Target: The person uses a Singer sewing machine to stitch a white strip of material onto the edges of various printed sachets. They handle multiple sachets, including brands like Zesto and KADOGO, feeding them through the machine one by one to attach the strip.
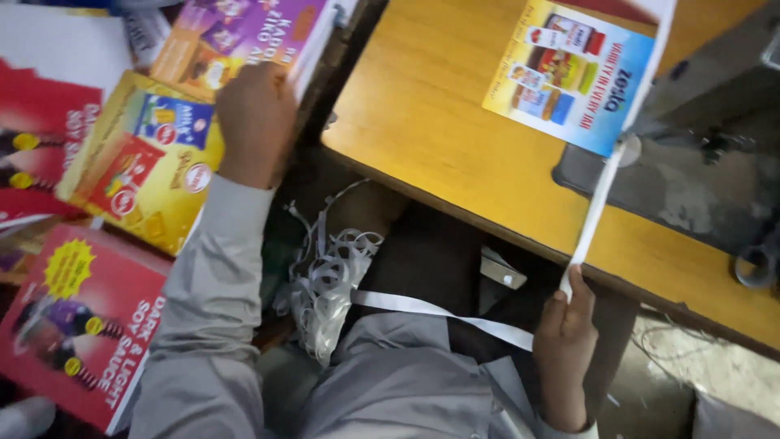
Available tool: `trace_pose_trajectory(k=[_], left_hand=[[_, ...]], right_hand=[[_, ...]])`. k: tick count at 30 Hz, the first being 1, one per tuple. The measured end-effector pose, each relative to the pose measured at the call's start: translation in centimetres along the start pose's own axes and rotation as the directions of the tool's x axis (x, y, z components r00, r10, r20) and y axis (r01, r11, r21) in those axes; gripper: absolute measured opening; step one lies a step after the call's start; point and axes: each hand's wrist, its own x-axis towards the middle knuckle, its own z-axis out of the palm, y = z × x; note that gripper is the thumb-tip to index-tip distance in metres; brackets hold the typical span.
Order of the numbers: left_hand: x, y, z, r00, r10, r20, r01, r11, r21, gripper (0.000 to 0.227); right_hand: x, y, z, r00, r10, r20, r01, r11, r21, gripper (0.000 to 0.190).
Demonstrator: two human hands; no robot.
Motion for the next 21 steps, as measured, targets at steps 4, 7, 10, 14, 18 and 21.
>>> trace_pose_trajectory(k=[4,7,10,14,18,21], left_hand=[[0.3,3.4,-5.7,0.997,0.011,-0.071,-0.012,1.0,-0.014,0.02],[0.3,7.4,-8.5,0.962,0.153,-0.227,-0.159,0.987,-0.009,0.005],[-1.5,14.2,-11.1,0.941,0.212,-0.262,-0.25,0.961,-0.12,0.022],[-6.2,23.6,-10.7,0.911,0.375,-0.174,-0.397,0.91,-0.12,0.013],[-11.5,31.9,-10.2,0.891,0.445,0.088,-0.409,0.872,-0.269,0.006],[-14.0,35.4,-10.6,0.852,0.512,0.114,-0.395,0.77,-0.501,0.009]], right_hand=[[0.1,-0.8,-0.4,0.991,0.131,0.016,-0.131,0.991,-0.014,0.048],[0.0,0.4,-0.1,0.999,0.046,-0.017,-0.046,0.999,0.023,0.051],[-0.1,-0.1,-0.6,1.0,0.027,0.008,-0.028,0.996,0.09,0.053],[-0.1,-0.6,-1.2,1.0,-0.027,0.014,0.024,0.981,0.195,0.053],[0.4,0.8,-0.4,0.999,-0.038,0.016,0.031,0.943,0.331,0.051],[0.1,0.7,-0.5,0.998,-0.066,0.015,0.05,0.872,0.488,0.049]])
